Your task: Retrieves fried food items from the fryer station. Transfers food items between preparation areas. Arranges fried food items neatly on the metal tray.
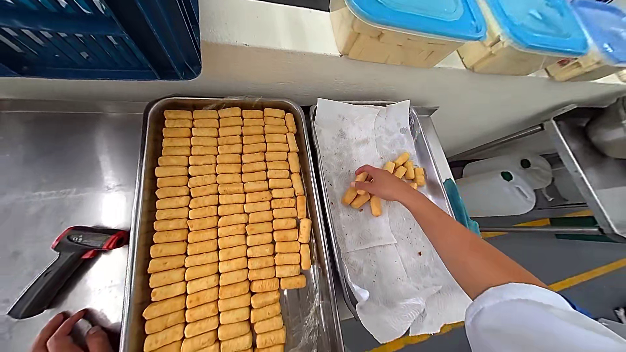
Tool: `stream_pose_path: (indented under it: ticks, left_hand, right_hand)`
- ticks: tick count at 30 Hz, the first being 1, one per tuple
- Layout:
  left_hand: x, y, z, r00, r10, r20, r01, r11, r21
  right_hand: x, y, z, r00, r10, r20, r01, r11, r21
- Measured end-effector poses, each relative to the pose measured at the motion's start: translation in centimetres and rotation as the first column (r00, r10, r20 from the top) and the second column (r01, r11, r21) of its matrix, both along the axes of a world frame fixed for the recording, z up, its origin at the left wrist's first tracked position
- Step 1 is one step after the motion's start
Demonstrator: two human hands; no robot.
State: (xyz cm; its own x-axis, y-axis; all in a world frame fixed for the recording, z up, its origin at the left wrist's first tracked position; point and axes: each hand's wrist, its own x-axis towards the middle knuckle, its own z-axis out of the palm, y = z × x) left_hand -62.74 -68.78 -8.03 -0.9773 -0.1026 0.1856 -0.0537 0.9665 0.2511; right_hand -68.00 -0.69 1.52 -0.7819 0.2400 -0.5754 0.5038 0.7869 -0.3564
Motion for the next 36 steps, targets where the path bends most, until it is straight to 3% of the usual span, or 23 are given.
stream_pose_path:
  ticks: [3,5,9,11,15,20,26,29,33,36]
  left_hand:
    - [0.0,-0.1,0.1,1.000,0.004,0.014,-0.004,1.000,0.003]
    - [0.0,-0.4,-0.2,1.000,0.005,0.025,-0.005,1.000,0.008]
    - [0.0,-0.4,-0.2,1.000,0.007,0.026,-0.007,1.000,0.025]
    - [0.0,-0.1,0.0,0.999,0.012,0.030,-0.013,0.999,0.041]
    - [-0.1,0.2,0.4,0.999,0.019,0.043,-0.022,0.996,0.083]
    - [0.0,0.3,0.3,0.997,0.045,0.063,-0.052,0.994,0.098]
    - [-0.1,0.2,0.3,0.998,0.032,0.056,-0.039,0.992,0.122]
    - [0.0,0.2,0.6,0.998,0.022,0.066,-0.029,0.992,0.120]
    - [-0.1,0.2,0.4,0.998,0.032,0.061,-0.040,0.992,0.122]
    - [0.0,0.1,0.3,0.997,0.040,0.069,-0.049,0.990,0.134]
  right_hand:
    - [0.8,-0.1,-0.1,0.999,-0.041,0.014,0.042,0.995,-0.095]
    - [0.9,0.1,0.5,0.998,-0.048,0.050,0.051,0.997,-0.061]
    - [0.7,1.1,0.9,0.983,0.182,0.023,-0.182,0.944,0.274]
    - [0.4,1.5,0.5,0.963,0.268,-0.032,-0.254,0.939,0.233]
    - [0.4,0.5,1.3,0.961,0.270,-0.055,-0.269,0.963,0.014]
    - [2.1,-0.3,0.5,0.886,0.442,-0.141,-0.418,0.893,0.169]
    - [1.1,0.8,2.7,0.917,0.315,-0.246,-0.314,0.948,0.046]
    - [-0.6,1.6,1.9,0.923,0.337,-0.183,-0.305,0.934,0.186]
    - [-1.1,1.2,-0.2,0.948,0.317,0.028,-0.315,0.920,0.235]
    - [-0.6,1.0,-1.5,0.955,0.296,0.013,-0.286,0.910,0.302]
